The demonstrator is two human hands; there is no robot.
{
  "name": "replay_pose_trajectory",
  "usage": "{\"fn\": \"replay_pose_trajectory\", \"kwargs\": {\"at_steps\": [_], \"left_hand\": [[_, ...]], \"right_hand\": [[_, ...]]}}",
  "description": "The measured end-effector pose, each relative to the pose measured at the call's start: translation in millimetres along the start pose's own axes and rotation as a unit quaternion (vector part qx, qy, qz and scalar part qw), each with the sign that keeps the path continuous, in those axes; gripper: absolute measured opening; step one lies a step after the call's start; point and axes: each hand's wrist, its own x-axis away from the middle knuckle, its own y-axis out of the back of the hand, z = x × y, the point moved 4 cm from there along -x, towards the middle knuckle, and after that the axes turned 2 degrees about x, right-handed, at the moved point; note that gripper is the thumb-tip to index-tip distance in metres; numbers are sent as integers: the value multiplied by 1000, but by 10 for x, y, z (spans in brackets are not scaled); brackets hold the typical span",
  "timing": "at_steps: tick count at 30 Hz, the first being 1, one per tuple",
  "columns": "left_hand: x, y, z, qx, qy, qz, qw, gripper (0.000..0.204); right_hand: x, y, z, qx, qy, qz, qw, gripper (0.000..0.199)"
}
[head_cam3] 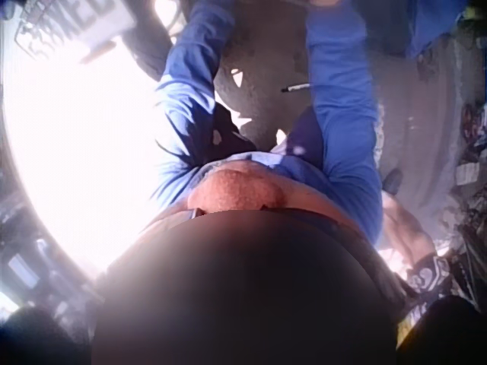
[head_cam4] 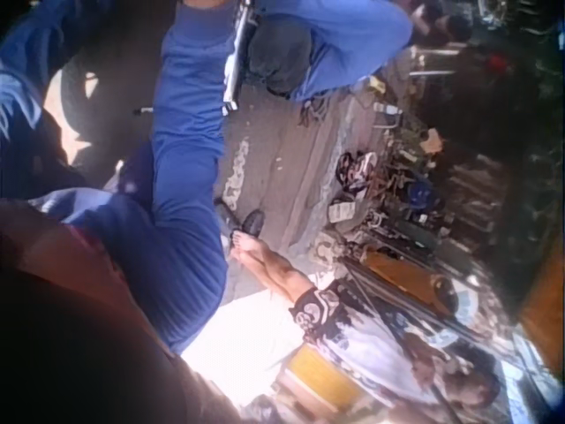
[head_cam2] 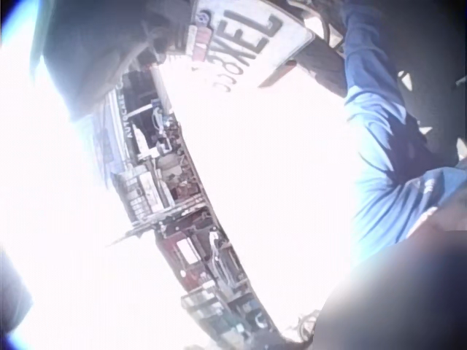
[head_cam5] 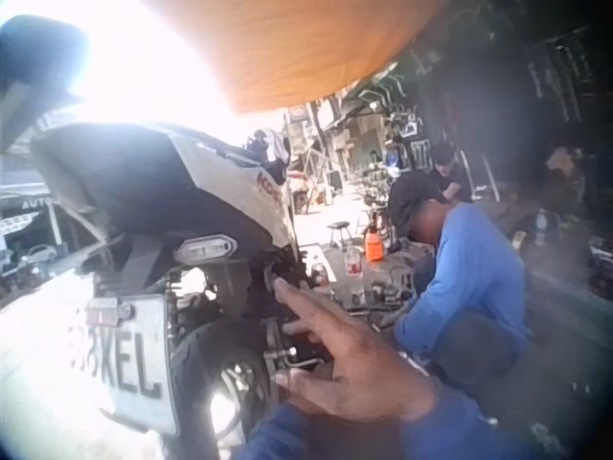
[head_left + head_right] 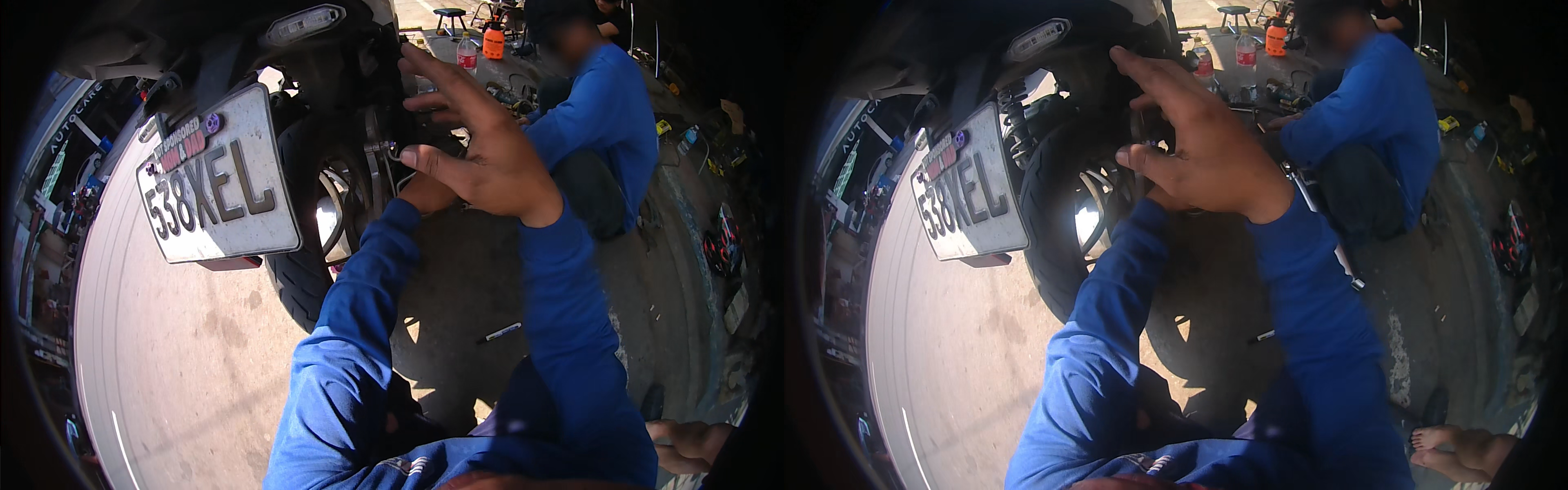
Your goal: The person repeatedly positions a chrome motorcycle exhaust pipe against the rear of a white motorcycle, aligning it with the mounting points. They handle a yellow heat wrap and a metal clamp, preparing to secure the exhaust. The person does not complete the installation within the clip.
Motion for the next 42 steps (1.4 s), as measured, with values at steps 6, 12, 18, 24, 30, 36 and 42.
{"fn": "replay_pose_trajectory", "kwargs": {"at_steps": [6, 12, 18, 24, 30, 36, 42], "left_hand": [[154, 81, -52, -3, 78, 3, 997, 39], [210, 20, -9, 33, 143, -7, 989, 40], [213, -62, -110, -83, 53, -49, 994, 44], [273, -91, -147, -122, 4, -104, 987, 44], [240, -114, -21, -142, 0, -114, 983, 44], [238, -75, -65, -137, 2, -110, 985, 46], [227, -47, -165, -139, 39, -83, 986, 46]], "right_hand": [[-250, -308, 455, 41, 188, -152, 969, 101], [-252, -533, 417, -17, 250, -193, 949, 94], [-137, -865, -173, -152, 74, -294, 941, 21], [26, -1276, -904, -280, -140, -291, 904, 20], [12, -1333, -1015, -151, -90, -230, 957, 18], [17, -1474, -955, -88, -124, -98, 984, 18], [80, -1554, -917, 59, -144, 58, 986, 25]]}}
